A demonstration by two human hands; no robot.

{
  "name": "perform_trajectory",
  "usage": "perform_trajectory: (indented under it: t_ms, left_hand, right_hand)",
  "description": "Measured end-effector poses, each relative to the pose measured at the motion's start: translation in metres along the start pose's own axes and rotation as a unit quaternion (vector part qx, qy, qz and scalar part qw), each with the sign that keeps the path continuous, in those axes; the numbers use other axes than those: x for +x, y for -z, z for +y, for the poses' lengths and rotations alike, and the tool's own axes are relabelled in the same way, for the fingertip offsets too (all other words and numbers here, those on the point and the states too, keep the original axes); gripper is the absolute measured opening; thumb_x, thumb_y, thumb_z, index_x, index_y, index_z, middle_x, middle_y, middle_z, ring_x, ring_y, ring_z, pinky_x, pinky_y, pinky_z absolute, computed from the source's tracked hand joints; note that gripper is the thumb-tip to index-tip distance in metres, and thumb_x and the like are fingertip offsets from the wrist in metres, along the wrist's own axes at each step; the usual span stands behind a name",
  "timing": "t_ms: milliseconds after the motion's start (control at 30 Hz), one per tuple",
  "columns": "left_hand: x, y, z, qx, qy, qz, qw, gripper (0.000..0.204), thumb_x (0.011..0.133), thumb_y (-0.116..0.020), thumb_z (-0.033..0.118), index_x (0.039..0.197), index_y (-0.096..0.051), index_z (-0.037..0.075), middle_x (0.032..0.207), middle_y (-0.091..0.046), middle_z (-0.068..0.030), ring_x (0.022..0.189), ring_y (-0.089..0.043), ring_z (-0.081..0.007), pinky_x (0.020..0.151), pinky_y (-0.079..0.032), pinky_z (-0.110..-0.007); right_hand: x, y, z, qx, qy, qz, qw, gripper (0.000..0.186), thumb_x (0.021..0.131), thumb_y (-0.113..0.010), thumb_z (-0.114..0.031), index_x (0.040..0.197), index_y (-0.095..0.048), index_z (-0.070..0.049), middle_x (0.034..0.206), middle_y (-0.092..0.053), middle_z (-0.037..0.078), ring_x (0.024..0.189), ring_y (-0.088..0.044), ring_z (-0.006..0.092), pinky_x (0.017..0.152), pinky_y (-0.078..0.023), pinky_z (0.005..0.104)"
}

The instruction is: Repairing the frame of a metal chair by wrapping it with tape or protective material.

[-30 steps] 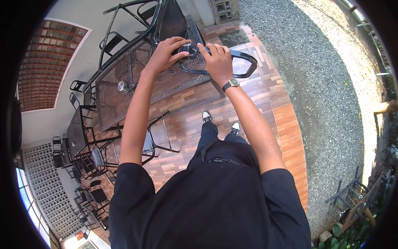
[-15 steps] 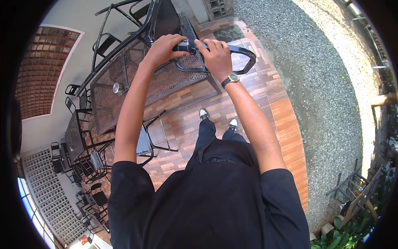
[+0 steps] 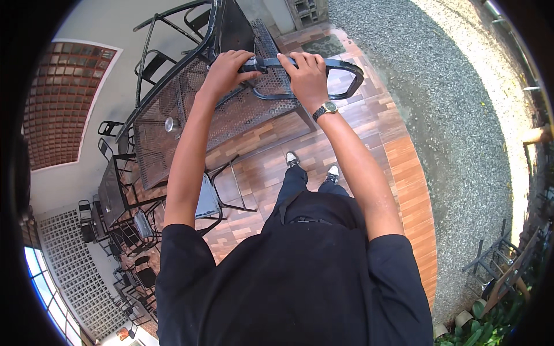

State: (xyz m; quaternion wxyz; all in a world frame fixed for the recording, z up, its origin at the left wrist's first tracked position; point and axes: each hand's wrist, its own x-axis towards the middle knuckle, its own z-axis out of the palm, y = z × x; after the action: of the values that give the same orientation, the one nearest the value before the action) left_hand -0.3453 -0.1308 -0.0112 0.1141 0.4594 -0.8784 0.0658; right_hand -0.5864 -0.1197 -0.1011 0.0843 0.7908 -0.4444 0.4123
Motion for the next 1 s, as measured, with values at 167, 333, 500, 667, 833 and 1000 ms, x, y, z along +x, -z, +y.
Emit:
perform_trajectory:
  t_ms: [167,333,500,667,833,1000]
  left_hand:
    - [0.012,-0.014,0.015,0.005,-0.024,0.025,0.999,0.054,0.085,-0.077,0.050,0.121,-0.071,0.010,0.113,-0.073,-0.0063,0.105,-0.067,-0.0293,0.090,-0.051,-0.042]
    - [0.012,-0.014,0.018,-0.011,-0.007,0.041,0.999,0.053,0.085,-0.077,0.052,0.120,-0.072,0.013,0.111,-0.074,-0.0050,0.101,-0.069,-0.0285,0.087,-0.051,-0.040]
    - [0.007,-0.007,0.007,-0.025,-0.014,0.038,0.999,0.054,0.084,-0.078,0.051,0.121,-0.072,0.012,0.112,-0.075,-0.0052,0.101,-0.069,-0.0287,0.087,-0.051,-0.041]
    - [0.004,0.002,0.005,-0.043,-0.012,0.025,0.999,0.052,0.083,-0.079,0.049,0.119,-0.074,0.011,0.110,-0.076,-0.0061,0.102,-0.069,-0.0297,0.088,-0.053,-0.041]
    - [0.004,0.001,0.002,-0.053,-0.017,0.014,0.998,0.054,0.083,-0.079,0.050,0.120,-0.074,0.011,0.110,-0.076,-0.0066,0.102,-0.069,-0.0295,0.088,-0.053,-0.041]
    - [0.003,-0.009,0.012,-0.001,-0.019,0.018,1.000,0.053,0.085,-0.076,0.052,0.119,-0.072,0.012,0.110,-0.074,-0.0048,0.104,-0.068,-0.0273,0.089,-0.051,-0.040]
  right_hand:
    - [0.002,0.002,-0.002,0.009,-0.008,-0.011,1.000,0.050,0.087,-0.065,-0.005,0.131,-0.070,-0.025,0.118,-0.065,0.000,0.116,-0.059,0.0212,0.105,-0.039,0.0445]
    - [0.005,0.007,0.001,0.016,0.001,-0.034,0.999,0.048,0.089,-0.064,-0.005,0.133,-0.070,-0.025,0.118,-0.067,0.001,0.116,-0.060,0.0218,0.105,-0.040,0.0438]
    - [0.011,0.005,-0.009,0.034,-0.002,-0.043,0.998,0.044,0.090,-0.064,-0.006,0.130,-0.072,-0.024,0.117,-0.069,0.001,0.113,-0.062,0.0224,0.102,-0.042,0.0434]
    - [0.010,0.004,-0.018,0.046,-0.012,-0.031,0.998,0.044,0.089,-0.065,-0.006,0.129,-0.073,-0.022,0.119,-0.069,0.001,0.111,-0.061,0.0229,0.101,-0.041,0.0428]
    - [0.011,0.005,-0.018,0.042,-0.015,-0.046,0.998,0.044,0.089,-0.065,-0.007,0.130,-0.072,-0.021,0.119,-0.069,0.001,0.112,-0.061,0.0227,0.102,-0.040,0.0430]
    - [0.006,0.002,-0.015,0.049,-0.022,-0.053,0.997,0.042,0.091,-0.066,-0.009,0.132,-0.071,-0.020,0.118,-0.069,0.002,0.115,-0.061,0.0233,0.103,-0.040,0.0444]
